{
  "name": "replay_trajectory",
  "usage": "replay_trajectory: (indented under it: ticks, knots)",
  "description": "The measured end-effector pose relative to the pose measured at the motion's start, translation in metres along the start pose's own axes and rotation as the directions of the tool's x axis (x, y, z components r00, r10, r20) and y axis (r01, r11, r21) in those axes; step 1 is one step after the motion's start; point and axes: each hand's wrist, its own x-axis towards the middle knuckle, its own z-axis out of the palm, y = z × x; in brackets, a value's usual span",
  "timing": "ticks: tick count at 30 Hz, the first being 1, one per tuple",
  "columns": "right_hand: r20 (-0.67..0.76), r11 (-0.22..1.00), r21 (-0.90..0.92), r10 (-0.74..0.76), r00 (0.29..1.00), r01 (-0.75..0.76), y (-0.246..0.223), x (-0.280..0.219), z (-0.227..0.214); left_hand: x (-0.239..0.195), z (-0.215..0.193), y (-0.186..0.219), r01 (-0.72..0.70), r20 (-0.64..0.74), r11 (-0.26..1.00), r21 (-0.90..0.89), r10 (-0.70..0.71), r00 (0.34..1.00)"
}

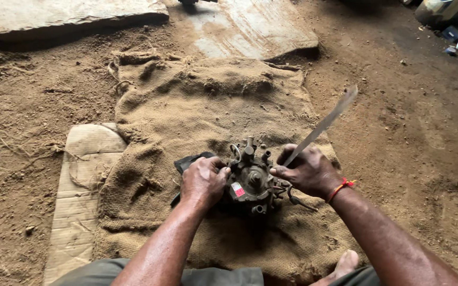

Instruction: The person is sitting on the ground and using a metal file to scrape and clean a mechanical part, likely a distributor cap. They hold the part steady with one hand while filing with the other, occasionally adjusting their grip and the part's position.

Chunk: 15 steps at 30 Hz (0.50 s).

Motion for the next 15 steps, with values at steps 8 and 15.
replay_trajectory:
  ticks: [8,15]
  knots:
    - [-0.066,0.995,-0.062,-0.086,0.994,0.082,0.004,-0.001,0.002,-0.001,-0.002,0.002,0.049,0.051,0.999,-0.011,-0.049,0.998]
    - [-0.024,0.988,-0.073,-0.138,0.990,0.136,0.008,-0.012,0.011,-0.002,0.000,0.001,0.035,0.060,0.999,-0.033,-0.033,0.998]
